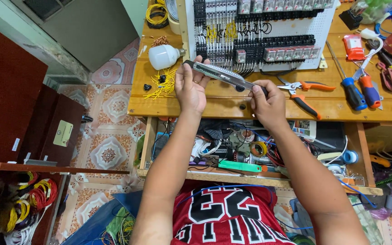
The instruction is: Stripping insulation from electrical wires and preparing them for connection to a control panel
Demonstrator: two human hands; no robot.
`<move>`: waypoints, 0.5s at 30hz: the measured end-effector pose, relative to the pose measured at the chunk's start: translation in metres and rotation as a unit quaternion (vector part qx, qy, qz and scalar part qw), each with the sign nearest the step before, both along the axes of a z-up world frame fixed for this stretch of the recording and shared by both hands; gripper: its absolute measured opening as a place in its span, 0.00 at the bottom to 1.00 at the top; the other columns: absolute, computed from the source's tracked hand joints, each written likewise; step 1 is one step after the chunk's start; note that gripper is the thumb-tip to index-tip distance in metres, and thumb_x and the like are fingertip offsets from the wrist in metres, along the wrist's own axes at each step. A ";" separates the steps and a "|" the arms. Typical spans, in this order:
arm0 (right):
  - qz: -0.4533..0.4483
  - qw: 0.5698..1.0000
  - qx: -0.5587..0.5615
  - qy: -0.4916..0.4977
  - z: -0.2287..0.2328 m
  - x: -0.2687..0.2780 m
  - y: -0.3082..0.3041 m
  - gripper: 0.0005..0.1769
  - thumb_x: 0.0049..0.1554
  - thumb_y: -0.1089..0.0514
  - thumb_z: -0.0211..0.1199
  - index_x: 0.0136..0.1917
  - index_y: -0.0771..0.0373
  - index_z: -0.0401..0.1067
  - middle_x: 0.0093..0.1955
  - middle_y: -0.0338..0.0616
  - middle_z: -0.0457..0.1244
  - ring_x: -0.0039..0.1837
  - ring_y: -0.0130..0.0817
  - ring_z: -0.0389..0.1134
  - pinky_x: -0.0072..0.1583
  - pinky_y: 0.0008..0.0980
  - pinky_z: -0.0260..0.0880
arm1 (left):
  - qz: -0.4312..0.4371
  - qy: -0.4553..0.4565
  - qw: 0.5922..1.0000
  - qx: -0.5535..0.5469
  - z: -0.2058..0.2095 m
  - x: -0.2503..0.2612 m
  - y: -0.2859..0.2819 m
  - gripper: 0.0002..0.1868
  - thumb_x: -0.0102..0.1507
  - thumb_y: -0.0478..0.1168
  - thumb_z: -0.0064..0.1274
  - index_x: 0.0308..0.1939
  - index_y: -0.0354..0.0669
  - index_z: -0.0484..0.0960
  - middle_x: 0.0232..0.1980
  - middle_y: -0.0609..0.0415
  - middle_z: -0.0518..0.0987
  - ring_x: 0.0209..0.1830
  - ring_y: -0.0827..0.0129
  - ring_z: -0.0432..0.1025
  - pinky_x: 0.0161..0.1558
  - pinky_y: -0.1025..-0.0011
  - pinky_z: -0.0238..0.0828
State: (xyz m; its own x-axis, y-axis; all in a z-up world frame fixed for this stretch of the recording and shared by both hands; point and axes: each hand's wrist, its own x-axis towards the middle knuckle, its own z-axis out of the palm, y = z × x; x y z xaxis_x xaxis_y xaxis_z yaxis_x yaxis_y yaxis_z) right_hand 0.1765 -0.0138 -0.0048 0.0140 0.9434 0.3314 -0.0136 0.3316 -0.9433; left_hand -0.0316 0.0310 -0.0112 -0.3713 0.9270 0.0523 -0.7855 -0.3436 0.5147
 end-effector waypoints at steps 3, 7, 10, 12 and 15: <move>-0.008 1.000 0.007 -0.012 0.001 -0.005 -0.001 0.08 0.70 0.67 0.52 0.55 0.74 0.71 0.32 0.47 0.63 0.25 0.28 0.60 0.28 0.25 0.59 | 0.015 0.012 0.999 -0.034 0.007 0.000 -0.003 0.09 0.71 0.46 0.54 0.51 0.50 0.74 0.59 0.39 0.81 0.52 0.46 0.80 0.46 0.55 0.87; -0.004 1.000 0.015 -0.019 -0.007 -0.007 0.000 0.08 0.70 0.66 0.52 0.55 0.74 0.70 0.31 0.47 0.63 0.24 0.27 0.60 0.26 0.24 0.58 | 0.037 0.025 0.997 -0.060 0.001 -0.003 0.002 0.11 0.70 0.45 0.56 0.50 0.47 0.74 0.57 0.38 0.81 0.48 0.45 0.81 0.42 0.54 0.88; -0.012 1.000 0.009 -0.017 -0.007 -0.010 -0.003 0.08 0.70 0.67 0.52 0.55 0.74 0.70 0.33 0.48 0.64 0.26 0.28 0.62 0.27 0.26 0.62 | 0.057 0.036 0.994 -0.086 0.003 -0.001 -0.001 0.10 0.70 0.42 0.54 0.49 0.44 0.72 0.54 0.36 0.82 0.45 0.45 0.82 0.39 0.53 0.88; -0.014 1.000 -0.015 0.011 -0.001 -0.013 -0.006 0.08 0.70 0.65 0.50 0.55 0.72 0.69 0.27 0.44 0.60 0.22 0.28 0.57 0.25 0.24 0.57 | 0.077 0.051 0.992 -0.090 0.004 0.003 -0.003 0.10 0.70 0.42 0.54 0.48 0.43 0.71 0.55 0.35 0.82 0.46 0.46 0.82 0.39 0.54 0.87; -0.012 1.000 -0.018 0.011 -0.007 -0.011 -0.002 0.08 0.71 0.65 0.50 0.54 0.72 0.68 0.25 0.45 0.59 0.21 0.29 0.56 0.25 0.24 0.56 | 0.073 0.062 0.992 -0.081 0.007 0.005 -0.003 0.11 0.70 0.42 0.55 0.47 0.42 0.71 0.55 0.34 0.81 0.47 0.45 0.81 0.39 0.53 0.87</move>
State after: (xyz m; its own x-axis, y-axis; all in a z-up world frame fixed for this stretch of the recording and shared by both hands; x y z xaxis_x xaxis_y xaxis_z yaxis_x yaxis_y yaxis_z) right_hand 0.1658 -0.0157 -0.0117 0.0434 0.9543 0.2958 -0.0261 0.2971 -0.9545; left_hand -0.0269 0.0276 -0.0040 -0.5027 0.8636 -0.0391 -0.6600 -0.3542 0.6625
